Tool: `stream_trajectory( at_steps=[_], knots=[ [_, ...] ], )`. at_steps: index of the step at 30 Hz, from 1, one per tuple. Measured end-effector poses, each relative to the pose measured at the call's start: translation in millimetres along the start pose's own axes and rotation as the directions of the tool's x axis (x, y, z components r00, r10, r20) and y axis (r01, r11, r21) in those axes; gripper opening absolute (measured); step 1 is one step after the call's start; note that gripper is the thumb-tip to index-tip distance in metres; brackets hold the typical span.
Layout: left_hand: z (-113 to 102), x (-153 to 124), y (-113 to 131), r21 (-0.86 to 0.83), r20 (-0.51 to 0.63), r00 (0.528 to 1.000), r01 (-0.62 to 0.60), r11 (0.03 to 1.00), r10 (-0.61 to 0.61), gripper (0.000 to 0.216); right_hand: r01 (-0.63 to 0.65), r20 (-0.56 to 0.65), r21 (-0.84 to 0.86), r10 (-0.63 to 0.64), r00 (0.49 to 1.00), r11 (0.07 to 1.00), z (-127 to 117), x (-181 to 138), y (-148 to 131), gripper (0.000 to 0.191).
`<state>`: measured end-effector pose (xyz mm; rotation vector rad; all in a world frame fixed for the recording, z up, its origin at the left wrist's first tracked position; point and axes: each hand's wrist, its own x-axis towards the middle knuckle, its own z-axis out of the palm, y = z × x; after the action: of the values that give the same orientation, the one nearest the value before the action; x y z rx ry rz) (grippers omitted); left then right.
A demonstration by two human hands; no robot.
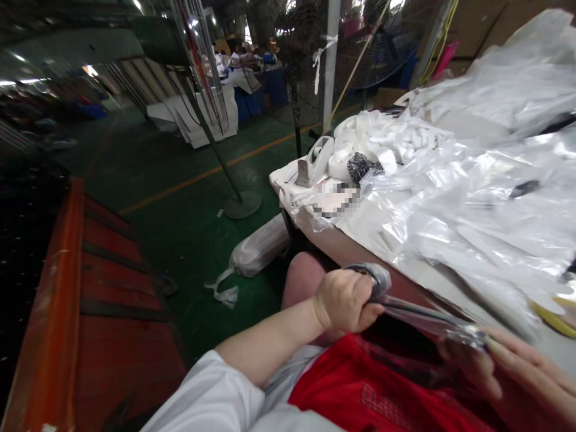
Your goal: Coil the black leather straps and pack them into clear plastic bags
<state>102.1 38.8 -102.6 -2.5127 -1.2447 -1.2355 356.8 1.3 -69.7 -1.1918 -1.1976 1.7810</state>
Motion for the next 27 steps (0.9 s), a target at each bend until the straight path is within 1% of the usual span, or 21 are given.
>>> stream_trajectory(
  at_steps=[1,2,3,4,5,6,7,8,9,10,11,12,13,15,17,19,21,24,27],
  knots=[
    [0.3,-3.0,4.8,-0.054,0.095,0.995,-0.032,0.998,0.038,0.053,-0.014,-0.040,0.021,0.015,0.999,1.000,-9.1,4.8,1.3,0.039],
    [-0.5,-4.5,9.6,-0.120,0.180,0.983,-0.009,0.993,0.031,0.054,-0.041,-0.052,0.017,0.042,0.998,0.999,-16.6,10.8,3.2,0.038],
    [-2.3,-4.7,14.1,-0.193,0.268,0.963,0.065,0.979,-0.011,0.055,-0.073,-0.049,-0.011,0.072,0.996,0.997,-22.1,17.4,5.4,0.039],
    [-5.1,-3.6,18.0,-0.272,0.361,0.930,0.182,0.945,-0.075,0.057,-0.095,-0.042,-0.059,0.093,0.995,0.994,-25.4,23.8,7.5,0.040],
    [-8.5,-1.8,20.9,-0.362,0.460,0.877,0.329,0.872,-0.140,0.059,-0.107,-0.030,-0.123,0.104,0.994,0.987,-26.8,29.5,9.2,0.041],
    [-12.3,0.6,22.7,-0.453,0.570,0.801,0.493,0.743,-0.184,0.062,-0.107,-0.012,-0.193,0.106,0.994,0.975,-26.2,34.0,10.4,0.041],
    [-16.1,3.2,23.5,-0.517,0.684,0.705,0.649,0.558,-0.186,0.065,-0.093,0.017,-0.253,0.100,0.995,0.963,-24.1,37.1,10.9,0.040],
    [-19.7,5.6,23.2,-0.533,0.780,0.606,0.774,0.343,-0.155,0.068,-0.064,0.069,-0.295,0.088,0.994,0.953,-20.9,38.8,11.2,0.039],
    [-22.9,7.8,21.9,-0.508,0.847,0.522,0.851,0.134,-0.106,0.071,-0.027,0.135,-0.316,0.073,0.988,0.948,-17.2,39.3,11.6,0.040],
    [-25.9,9.6,19.7,-0.468,0.883,0.466,0.883,-0.040,-0.054,0.073,0.009,0.202,-0.322,0.060,0.977,0.947,-13.5,38.9,12.5,0.041],
    [-28.6,11.2,16.5,-0.437,0.898,0.441,0.884,-0.167,-0.015,0.074,0.039,0.255,-0.328,0.049,0.966,0.944,-10.4,38.2,14.5,0.043],
    [-31.3,12.5,12.5,-0.427,0.897,0.443,0.868,-0.255,0.004,0.074,0.069,0.282,-0.343,0.032,0.959,0.937,-8.1,37.6,17.5,0.045],
    [-34.1,13.9,7.7,-0.433,0.889,0.459,0.843,-0.320,0.006,0.072,0.098,0.285,-0.365,0.011,0.958,0.926,-6.9,37.5,21.5,0.048],
    [-40.4,16.8,-3.5,-0.454,0.870,0.493,0.781,-0.428,-0.022,0.068,0.134,0.219,-0.415,-0.044,0.975,0.900,-7.0,39.2,30.3,0.053],
    [-46.8,20.2,-15.0,-0.477,0.855,0.510,0.698,-0.534,-0.096,0.068,0.145,0.143,-0.447,-0.090,0.986,0.883,-8.1,42.6,36.1,0.050],
    [-51.9,23.5,-24.6,-0.505,0.839,0.513,0.607,-0.613,-0.182,0.071,0.161,0.108,-0.457,-0.125,0.986,0.875,-7.7,45.5,35.9,0.039],
    [-54.6,26.2,-30.7,-0.544,0.817,0.509,0.526,-0.654,-0.271,0.074,0.182,0.116,-0.472,-0.143,0.983,0.862,-5.5,46.0,31.2,0.032],
    [-55.6,28.9,-33.7,-0.602,0.778,0.505,0.428,-0.675,-0.373,0.071,0.188,0.117,-0.495,-0.150,0.982,0.848,-4.6,43.5,26.3,0.039],
    [-58.2,31.9,-34.3,-0.635,0.747,0.518,0.369,-0.678,-0.417,0.068,0.197,0.036,-0.506,-0.208,0.977,0.840,-9.1,42.0,32.7,0.037]
  ],
)
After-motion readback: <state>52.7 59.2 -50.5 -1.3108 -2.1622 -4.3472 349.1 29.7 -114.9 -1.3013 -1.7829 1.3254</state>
